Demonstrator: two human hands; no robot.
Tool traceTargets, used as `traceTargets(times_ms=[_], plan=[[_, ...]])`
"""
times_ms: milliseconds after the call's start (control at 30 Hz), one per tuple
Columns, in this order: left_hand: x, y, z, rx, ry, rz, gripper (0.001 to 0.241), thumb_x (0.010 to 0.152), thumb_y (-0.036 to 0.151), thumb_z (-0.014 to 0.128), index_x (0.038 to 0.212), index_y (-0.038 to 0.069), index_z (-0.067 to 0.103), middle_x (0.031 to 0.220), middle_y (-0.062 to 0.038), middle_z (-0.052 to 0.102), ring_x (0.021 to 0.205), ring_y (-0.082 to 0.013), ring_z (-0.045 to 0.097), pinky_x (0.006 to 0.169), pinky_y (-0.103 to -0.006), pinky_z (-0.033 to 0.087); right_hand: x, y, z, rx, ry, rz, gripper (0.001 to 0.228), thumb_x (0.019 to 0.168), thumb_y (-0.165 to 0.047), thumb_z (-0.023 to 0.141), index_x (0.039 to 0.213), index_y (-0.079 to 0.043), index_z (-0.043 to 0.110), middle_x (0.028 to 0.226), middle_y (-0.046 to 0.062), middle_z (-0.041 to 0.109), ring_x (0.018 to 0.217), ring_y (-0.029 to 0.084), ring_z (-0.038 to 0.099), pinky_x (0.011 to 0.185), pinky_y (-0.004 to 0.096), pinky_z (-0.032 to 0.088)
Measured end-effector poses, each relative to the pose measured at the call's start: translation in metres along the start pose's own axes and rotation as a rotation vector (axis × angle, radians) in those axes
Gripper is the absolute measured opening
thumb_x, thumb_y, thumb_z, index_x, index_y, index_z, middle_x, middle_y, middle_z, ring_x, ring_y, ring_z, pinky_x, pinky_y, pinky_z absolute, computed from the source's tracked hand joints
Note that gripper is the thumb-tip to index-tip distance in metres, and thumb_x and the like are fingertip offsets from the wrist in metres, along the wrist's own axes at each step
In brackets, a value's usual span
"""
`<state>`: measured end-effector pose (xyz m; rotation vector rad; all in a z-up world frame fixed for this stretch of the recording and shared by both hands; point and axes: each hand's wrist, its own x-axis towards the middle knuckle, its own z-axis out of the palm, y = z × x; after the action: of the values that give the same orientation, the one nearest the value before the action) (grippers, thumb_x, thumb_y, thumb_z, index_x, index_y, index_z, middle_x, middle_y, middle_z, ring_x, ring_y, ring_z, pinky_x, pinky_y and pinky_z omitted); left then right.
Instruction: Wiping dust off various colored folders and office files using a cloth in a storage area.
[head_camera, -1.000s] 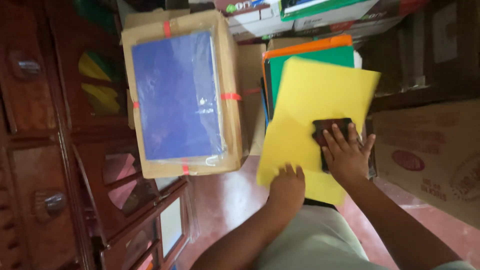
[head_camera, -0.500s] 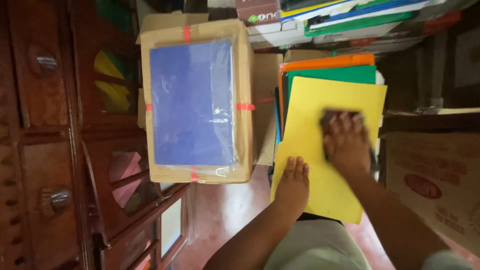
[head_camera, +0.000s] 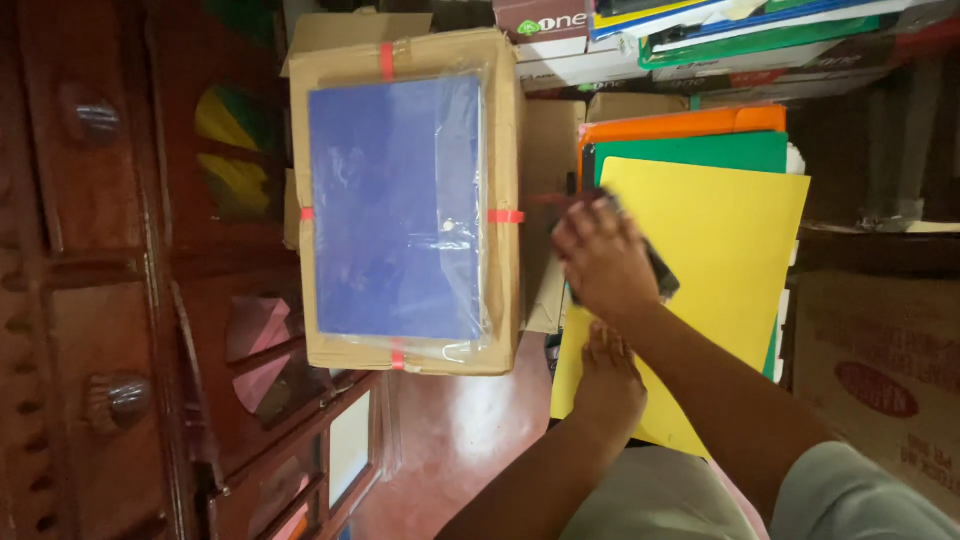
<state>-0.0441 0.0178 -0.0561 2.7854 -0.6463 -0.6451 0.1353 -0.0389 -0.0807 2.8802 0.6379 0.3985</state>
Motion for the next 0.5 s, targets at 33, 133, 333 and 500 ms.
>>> traceTargets(times_ms=[33,133,333,500], plan=[[0.001,0.003,0.003,0.004,-0.022,-0.031,0.057,0.097,0.007,0.043,0.150,-0.013,0.039,0.157,-0.040,0.034,0.149,-0.0627,0.023,0.112,-0.0659,0.035,-0.005,0.001,-0.007,0.113,0.030,-0.087,0.055,0.090,-0.040,0.054,0.142,-0.022,0.062,0.149,0.011,0.059,0.135,0.042,0.056,0.105,0.057,0.046],[0.004,0.009,-0.002,-0.002,-0.130,-0.040,0.060,0.094,0.004,0.041,0.150,-0.016,0.034,0.157,-0.044,0.028,0.148,-0.0660,0.017,0.113,-0.0684,0.030,-0.010,0.032,-0.009,0.031,0.032,-0.088,0.048,0.096,-0.033,0.055,0.139,-0.016,0.066,0.141,0.014,0.063,0.129,0.042,0.059,0.099,0.055,0.049],[0.009,0.005,0.015,0.048,-0.005,0.004,0.059,0.090,0.004,0.048,0.142,-0.021,0.038,0.151,-0.049,0.028,0.141,-0.0699,0.022,0.108,-0.0709,0.032,-0.061,0.129,-0.005,0.178,0.146,0.271,0.050,0.108,-0.032,0.062,0.153,-0.009,0.067,0.159,0.020,0.054,0.147,0.048,0.039,0.114,0.064,0.030],[0.008,-0.005,0.005,0.262,-0.042,0.166,0.063,0.090,0.009,0.060,0.141,-0.022,0.040,0.145,-0.056,0.027,0.134,-0.0756,0.029,0.100,-0.0677,0.041,-0.115,0.118,-0.037,0.235,0.033,0.436,0.053,0.109,-0.027,0.057,0.154,0.000,0.058,0.164,0.025,0.039,0.145,0.056,0.032,0.107,0.075,0.034]])
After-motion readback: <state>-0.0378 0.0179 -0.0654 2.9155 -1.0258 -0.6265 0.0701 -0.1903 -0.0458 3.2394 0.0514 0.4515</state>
